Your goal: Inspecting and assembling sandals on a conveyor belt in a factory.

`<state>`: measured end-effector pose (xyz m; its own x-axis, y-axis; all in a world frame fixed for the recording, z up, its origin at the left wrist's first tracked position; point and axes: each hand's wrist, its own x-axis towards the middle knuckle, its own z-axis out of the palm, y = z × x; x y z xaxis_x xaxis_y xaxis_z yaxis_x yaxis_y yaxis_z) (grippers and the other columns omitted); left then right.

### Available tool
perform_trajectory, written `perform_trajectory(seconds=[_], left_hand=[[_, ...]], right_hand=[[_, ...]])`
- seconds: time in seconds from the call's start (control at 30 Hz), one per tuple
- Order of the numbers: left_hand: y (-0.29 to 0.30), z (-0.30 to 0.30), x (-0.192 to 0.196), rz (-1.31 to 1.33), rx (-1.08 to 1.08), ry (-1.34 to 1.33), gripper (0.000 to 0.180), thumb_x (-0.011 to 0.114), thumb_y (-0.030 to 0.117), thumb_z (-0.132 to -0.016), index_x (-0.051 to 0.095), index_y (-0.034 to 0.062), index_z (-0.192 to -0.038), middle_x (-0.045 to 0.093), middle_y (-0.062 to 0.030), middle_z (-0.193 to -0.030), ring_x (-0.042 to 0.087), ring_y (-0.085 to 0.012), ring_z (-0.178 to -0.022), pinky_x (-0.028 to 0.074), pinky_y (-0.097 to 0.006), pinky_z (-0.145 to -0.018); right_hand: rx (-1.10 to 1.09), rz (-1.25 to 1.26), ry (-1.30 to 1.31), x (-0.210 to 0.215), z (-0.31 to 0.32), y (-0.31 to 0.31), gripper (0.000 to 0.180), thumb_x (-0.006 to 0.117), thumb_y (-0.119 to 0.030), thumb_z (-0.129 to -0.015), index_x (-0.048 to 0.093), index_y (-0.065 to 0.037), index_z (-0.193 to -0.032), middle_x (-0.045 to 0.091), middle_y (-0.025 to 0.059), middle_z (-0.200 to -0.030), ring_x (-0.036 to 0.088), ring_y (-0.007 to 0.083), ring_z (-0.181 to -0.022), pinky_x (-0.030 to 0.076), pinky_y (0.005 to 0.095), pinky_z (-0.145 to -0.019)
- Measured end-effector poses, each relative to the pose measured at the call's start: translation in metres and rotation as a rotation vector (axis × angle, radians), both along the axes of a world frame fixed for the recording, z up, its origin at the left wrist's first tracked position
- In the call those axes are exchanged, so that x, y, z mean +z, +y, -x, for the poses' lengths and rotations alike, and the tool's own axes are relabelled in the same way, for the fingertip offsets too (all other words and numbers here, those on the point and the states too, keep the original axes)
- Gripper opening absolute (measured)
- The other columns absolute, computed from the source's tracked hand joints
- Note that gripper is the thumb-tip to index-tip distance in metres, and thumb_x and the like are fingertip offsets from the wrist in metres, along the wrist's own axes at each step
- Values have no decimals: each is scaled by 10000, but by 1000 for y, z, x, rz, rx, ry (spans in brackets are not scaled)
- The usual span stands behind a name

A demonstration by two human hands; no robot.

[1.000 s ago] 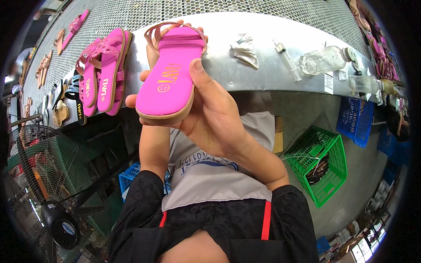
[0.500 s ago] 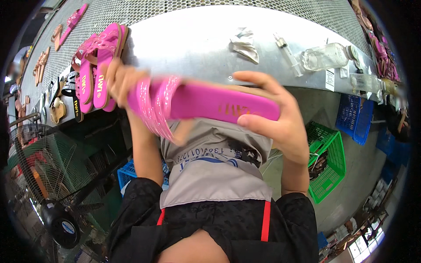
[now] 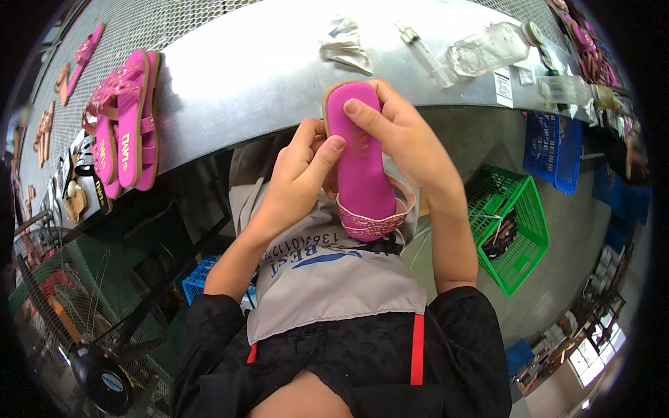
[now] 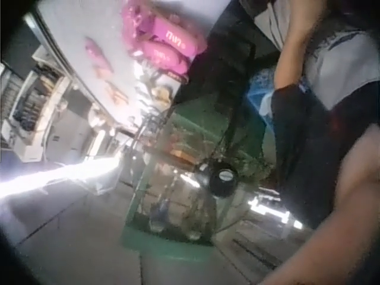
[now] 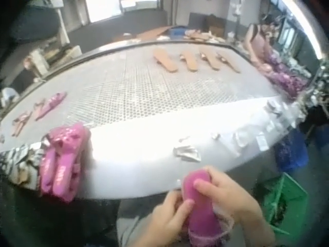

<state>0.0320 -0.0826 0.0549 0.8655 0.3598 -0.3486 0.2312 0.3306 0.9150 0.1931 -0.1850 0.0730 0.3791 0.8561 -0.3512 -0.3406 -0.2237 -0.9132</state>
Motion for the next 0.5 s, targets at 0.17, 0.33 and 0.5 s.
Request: perform_trajectory(seconds=[0.17, 0.33, 0.5], left_hand=[[-20, -17, 0, -19, 28, -73, 350, 514, 307, -1065, 513, -23, -1182, 712, -150, -895, 685, -158, -669, 549, -281, -529], [-28, -31, -13, 289, -11, -84, 310, 498, 284, -1073, 504, -25, -1100, 658, -125, -771, 693, -184, -615, 550, -280, -515], [-34, -22, -32, 341, -95, -50, 304, 503, 276, -1071, 499, -25, -1036, 656, -123, -769, 686, -179, -598, 547, -273, -516]], right_hand=[[125, 63, -160, 10, -28, -8, 315, 660, -336, -997, 599, -48, -1111, 632, -3, -936, 577, 55, -853, 481, 223, -747], [98, 233, -239, 16, -31, -15, 315, 667, -329, -991, 586, -42, -1092, 617, 0, -905, 559, 52, -826, 474, 220, -743], [124, 308, -186, -14, -23, -45, 312, 665, -310, -990, 565, -42, -1115, 607, 7, -939, 550, 61, -872, 479, 258, -771]])
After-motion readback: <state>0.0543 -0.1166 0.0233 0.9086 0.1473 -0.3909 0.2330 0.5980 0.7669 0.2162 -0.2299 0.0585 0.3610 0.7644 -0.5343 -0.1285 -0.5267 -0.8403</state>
